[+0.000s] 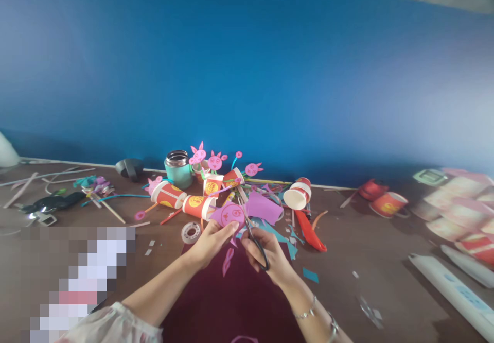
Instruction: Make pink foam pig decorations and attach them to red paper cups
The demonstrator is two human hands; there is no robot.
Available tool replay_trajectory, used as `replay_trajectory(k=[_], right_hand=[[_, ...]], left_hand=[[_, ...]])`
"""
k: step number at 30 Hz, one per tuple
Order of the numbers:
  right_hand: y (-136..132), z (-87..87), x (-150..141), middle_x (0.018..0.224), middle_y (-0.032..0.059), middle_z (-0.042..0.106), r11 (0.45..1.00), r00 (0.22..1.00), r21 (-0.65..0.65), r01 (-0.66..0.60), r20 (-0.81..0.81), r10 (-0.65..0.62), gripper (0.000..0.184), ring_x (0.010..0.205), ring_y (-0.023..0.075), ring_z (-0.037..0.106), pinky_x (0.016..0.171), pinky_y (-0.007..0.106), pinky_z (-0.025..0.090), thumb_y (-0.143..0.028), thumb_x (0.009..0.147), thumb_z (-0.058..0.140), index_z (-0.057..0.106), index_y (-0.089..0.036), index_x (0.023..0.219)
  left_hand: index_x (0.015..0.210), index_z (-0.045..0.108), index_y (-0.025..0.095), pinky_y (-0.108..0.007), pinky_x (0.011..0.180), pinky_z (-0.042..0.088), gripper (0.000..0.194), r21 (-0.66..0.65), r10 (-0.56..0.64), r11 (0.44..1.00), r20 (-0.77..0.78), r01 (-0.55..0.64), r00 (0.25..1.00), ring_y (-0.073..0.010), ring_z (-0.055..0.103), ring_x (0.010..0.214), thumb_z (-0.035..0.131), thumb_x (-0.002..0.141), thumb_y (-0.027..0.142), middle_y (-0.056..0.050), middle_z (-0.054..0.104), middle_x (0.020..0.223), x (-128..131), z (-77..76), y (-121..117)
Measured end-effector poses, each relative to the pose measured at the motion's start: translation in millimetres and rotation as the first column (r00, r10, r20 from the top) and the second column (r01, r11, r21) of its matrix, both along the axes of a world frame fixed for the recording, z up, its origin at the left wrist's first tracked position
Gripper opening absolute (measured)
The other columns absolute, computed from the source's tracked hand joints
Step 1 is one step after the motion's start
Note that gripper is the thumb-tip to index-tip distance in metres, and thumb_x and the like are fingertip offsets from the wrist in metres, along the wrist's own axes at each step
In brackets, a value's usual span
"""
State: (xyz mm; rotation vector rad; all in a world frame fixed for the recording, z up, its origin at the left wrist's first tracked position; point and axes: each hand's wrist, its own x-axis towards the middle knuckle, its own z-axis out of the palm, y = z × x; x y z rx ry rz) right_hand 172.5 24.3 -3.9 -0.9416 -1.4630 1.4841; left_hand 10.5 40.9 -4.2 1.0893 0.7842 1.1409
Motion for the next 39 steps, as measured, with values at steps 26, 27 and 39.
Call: replay_trajectory(k=[26, 27, 39], right_hand=[[0.3, 2.9, 2.4, 0.042, -0.0078, 0.045, 0.999, 1.0, -0.049, -0.019, 0.019, 0.02, 0.033, 0.032, 0.0033, 0.036, 0.034, 0.016, 0.025, -0.046, 0.077, 0.064, 0.056, -0.015, 0.076], [0.3, 3.2, 2.2, 0.042, -0.0078, 0.045, 0.998, 1.0, -0.052, -0.02, 0.02, 0.021, 0.033, 0.032, 0.0031, 0.036, 0.034, 0.016, 0.025, -0.046, 0.077, 0.064, 0.056, -0.014, 0.076], [0.1, -0.3, -0.6, 0.045, -0.0062, 0.051, 0.998, 1.0, -0.065, -0.027, -0.012, 0.026, 0.035, 0.034, 0.0068, 0.044, 0.033, 0.017, 0.03, -0.048, 0.073, 0.066, 0.057, -0.015, 0.081]], left_hand=[[0.07, 0.055, 0.015, -0.021, 0.048, 0.024, 0.028, -0.007, -0.039, 0.999, 0.09, 0.039, 0.995, -0.0055, 0.028, 0.049, 0.071, 0.071, 0.038, 0.007, 0.041, 0.054, -4.8, 2.7, 2.3], [0.069, 0.055, 0.015, -0.021, 0.048, 0.024, 0.029, -0.005, -0.027, 1.0, 0.091, 0.028, 0.996, -0.0054, 0.027, 0.049, 0.071, 0.07, 0.039, 0.007, 0.041, 0.054, -4.7, 1.6, 2.4], [0.072, 0.059, 0.014, -0.025, 0.064, 0.039, 0.032, 0.12, 0.026, 0.993, -0.044, -0.021, 0.999, -0.0118, 0.045, 0.064, 0.06, 0.08, 0.046, 0.0, 0.053, 0.067, 2.0, 1.2, 1.1]])
